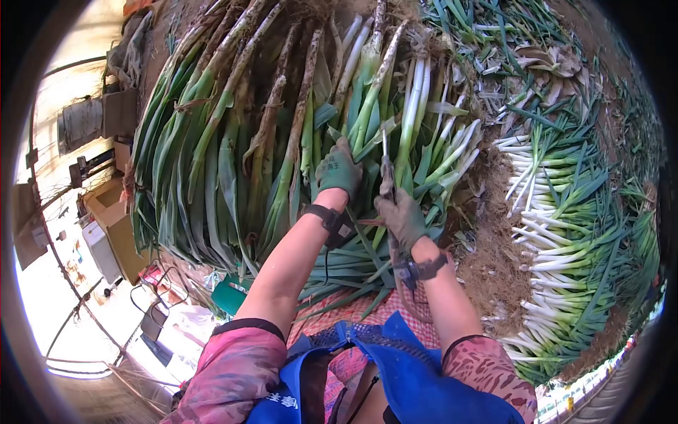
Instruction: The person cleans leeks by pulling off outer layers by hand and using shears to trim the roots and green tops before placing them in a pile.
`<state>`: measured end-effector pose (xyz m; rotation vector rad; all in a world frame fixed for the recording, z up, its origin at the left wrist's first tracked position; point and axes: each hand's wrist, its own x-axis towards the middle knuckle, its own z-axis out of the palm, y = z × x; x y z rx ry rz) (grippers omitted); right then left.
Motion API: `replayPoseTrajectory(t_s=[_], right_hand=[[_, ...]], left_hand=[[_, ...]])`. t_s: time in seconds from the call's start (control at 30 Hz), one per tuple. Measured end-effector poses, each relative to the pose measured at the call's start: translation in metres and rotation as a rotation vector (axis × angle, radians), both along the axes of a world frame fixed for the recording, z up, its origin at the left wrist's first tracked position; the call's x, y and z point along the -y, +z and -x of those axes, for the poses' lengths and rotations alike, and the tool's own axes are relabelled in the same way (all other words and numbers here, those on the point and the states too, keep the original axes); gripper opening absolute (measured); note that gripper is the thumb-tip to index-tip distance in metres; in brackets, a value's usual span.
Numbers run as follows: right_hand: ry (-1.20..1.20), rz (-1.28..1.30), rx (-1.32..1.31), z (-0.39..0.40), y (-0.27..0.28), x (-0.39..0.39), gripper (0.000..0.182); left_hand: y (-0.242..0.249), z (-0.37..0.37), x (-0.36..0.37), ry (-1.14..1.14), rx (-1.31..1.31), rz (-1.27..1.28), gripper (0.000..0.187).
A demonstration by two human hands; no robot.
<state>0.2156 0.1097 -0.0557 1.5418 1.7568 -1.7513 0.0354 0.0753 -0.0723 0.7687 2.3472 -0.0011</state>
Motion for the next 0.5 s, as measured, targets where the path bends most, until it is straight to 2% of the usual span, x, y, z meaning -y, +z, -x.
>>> replayPoseTrajectory(t_s=[0.1,0.13,0.17,0.27,0.4,0.43,0.5], right_hand=[[-0.112,-0.023,-0.097,0.012,-0.026,-0.017,0.037],[-0.136,-0.014,-0.132,0.020,-0.013,-0.025,0.037],[0.040,-0.061,-0.001,0.018,0.008,-0.032,0.040],[0.114,-0.075,0.020,0.000,-0.009,-0.010,0.043],[0.109,-0.113,0.055,0.018,-0.024,-0.037,0.051],[0.031,-0.082,0.023,0.027,-0.036,-0.045,0.052],[0.092,-0.194,0.029,0.040,-0.063,-0.069,0.053]], left_hand=[[-0.002,-0.006,0.001,0.012,0.052,-0.013,0.054],[-0.001,-0.007,-0.001,0.025,0.075,-0.011,0.055],[0.002,-0.008,-0.001,0.045,0.111,0.018,0.056],[0.013,-0.011,-0.004,0.075,0.189,0.068,0.060],[-0.004,-0.013,0.000,0.047,0.195,0.097,0.061],[-0.006,-0.015,0.000,0.038,0.197,0.118,0.060],[-0.011,-0.017,0.002,0.023,0.196,0.124,0.060]])
